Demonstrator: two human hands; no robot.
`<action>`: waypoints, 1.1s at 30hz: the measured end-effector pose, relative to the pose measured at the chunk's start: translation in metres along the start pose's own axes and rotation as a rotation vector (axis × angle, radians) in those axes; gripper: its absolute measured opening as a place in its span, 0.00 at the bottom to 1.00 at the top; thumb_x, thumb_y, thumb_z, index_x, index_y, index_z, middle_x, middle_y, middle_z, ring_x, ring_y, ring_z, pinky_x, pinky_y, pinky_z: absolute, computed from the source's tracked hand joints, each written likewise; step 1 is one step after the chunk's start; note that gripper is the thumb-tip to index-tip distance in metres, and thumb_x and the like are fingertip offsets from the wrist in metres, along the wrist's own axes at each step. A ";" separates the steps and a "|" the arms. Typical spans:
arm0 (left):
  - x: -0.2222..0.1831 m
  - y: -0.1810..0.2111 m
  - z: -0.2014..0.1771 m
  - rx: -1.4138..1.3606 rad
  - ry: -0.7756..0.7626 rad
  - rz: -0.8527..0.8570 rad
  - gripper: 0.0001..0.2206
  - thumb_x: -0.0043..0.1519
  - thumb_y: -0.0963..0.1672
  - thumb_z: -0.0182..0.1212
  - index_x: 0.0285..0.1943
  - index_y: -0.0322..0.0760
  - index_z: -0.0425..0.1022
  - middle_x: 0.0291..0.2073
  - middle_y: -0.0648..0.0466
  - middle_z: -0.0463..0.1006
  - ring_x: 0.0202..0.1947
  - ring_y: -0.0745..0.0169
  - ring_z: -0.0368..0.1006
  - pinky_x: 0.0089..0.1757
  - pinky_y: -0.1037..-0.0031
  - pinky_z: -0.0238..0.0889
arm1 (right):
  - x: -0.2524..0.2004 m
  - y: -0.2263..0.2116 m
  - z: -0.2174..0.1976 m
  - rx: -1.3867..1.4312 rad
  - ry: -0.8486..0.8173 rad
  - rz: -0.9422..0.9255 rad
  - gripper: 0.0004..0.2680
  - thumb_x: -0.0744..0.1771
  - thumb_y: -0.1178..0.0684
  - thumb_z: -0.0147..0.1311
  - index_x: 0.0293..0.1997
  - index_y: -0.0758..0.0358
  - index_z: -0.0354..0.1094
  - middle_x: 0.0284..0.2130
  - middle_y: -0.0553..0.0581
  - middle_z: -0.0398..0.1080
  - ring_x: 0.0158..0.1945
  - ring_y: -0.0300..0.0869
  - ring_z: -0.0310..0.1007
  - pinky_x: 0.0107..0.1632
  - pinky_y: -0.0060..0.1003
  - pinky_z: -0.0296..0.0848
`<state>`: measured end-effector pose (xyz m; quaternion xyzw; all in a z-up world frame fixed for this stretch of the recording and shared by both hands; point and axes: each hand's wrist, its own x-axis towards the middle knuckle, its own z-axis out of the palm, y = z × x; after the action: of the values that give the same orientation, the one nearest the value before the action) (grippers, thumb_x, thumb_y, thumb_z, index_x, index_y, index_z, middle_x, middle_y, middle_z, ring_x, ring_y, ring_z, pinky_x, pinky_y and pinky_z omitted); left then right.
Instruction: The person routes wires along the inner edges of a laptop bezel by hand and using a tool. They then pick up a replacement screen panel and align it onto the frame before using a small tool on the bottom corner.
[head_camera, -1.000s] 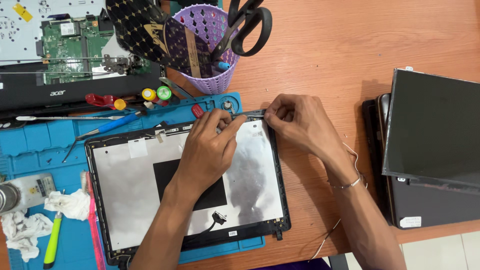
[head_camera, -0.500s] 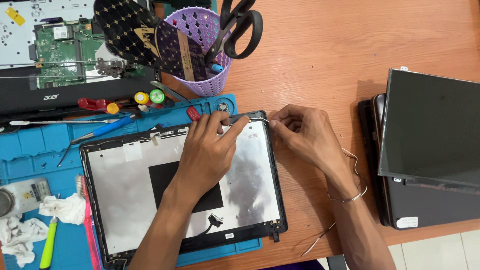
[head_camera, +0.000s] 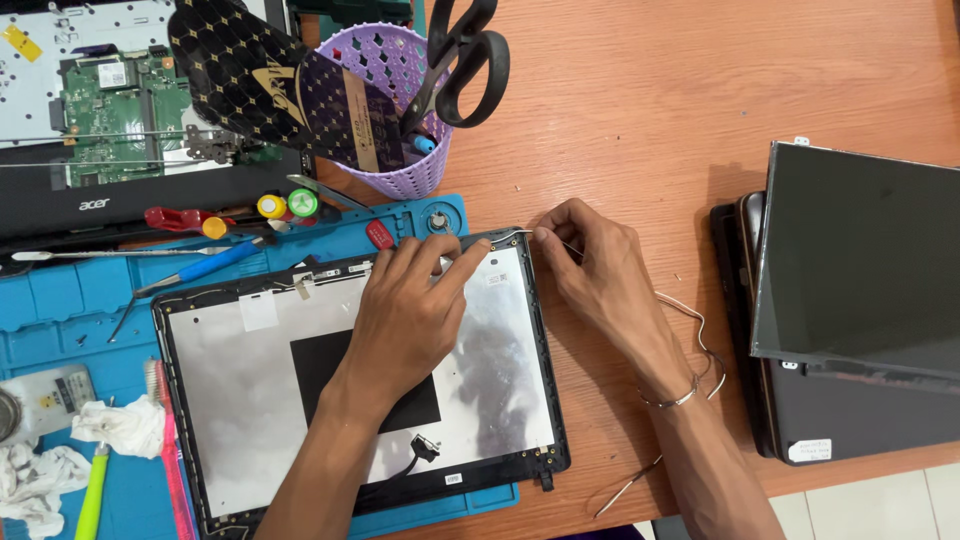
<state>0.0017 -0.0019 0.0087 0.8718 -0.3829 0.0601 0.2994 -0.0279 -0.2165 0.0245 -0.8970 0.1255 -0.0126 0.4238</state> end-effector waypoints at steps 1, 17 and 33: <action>-0.001 0.000 0.001 -0.009 0.006 -0.004 0.20 0.57 0.36 0.58 0.60 0.33 0.76 0.44 0.50 0.75 0.42 0.53 0.70 0.44 0.60 0.61 | 0.000 0.000 0.000 0.002 -0.001 0.009 0.06 0.67 0.55 0.57 0.40 0.69 0.73 0.27 0.58 0.78 0.29 0.39 0.76 0.31 0.36 0.74; 0.002 0.004 0.001 0.076 -0.014 0.003 0.21 0.56 0.38 0.60 0.61 0.37 0.76 0.44 0.52 0.72 0.43 0.53 0.67 0.45 0.60 0.60 | -0.001 0.003 -0.002 0.034 -0.019 -0.031 0.05 0.67 0.56 0.57 0.39 0.69 0.73 0.27 0.58 0.78 0.29 0.40 0.77 0.32 0.36 0.74; 0.006 0.010 0.005 0.185 -0.062 0.009 0.22 0.61 0.44 0.61 0.67 0.46 0.74 0.45 0.49 0.72 0.43 0.52 0.66 0.43 0.58 0.58 | -0.001 -0.006 -0.006 0.033 -0.014 -0.001 0.06 0.67 0.55 0.57 0.38 0.69 0.73 0.18 0.55 0.70 0.21 0.36 0.65 0.25 0.35 0.65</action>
<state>-0.0016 -0.0134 0.0113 0.8955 -0.3886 0.0693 0.2054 -0.0286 -0.2167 0.0331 -0.8900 0.1216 -0.0085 0.4393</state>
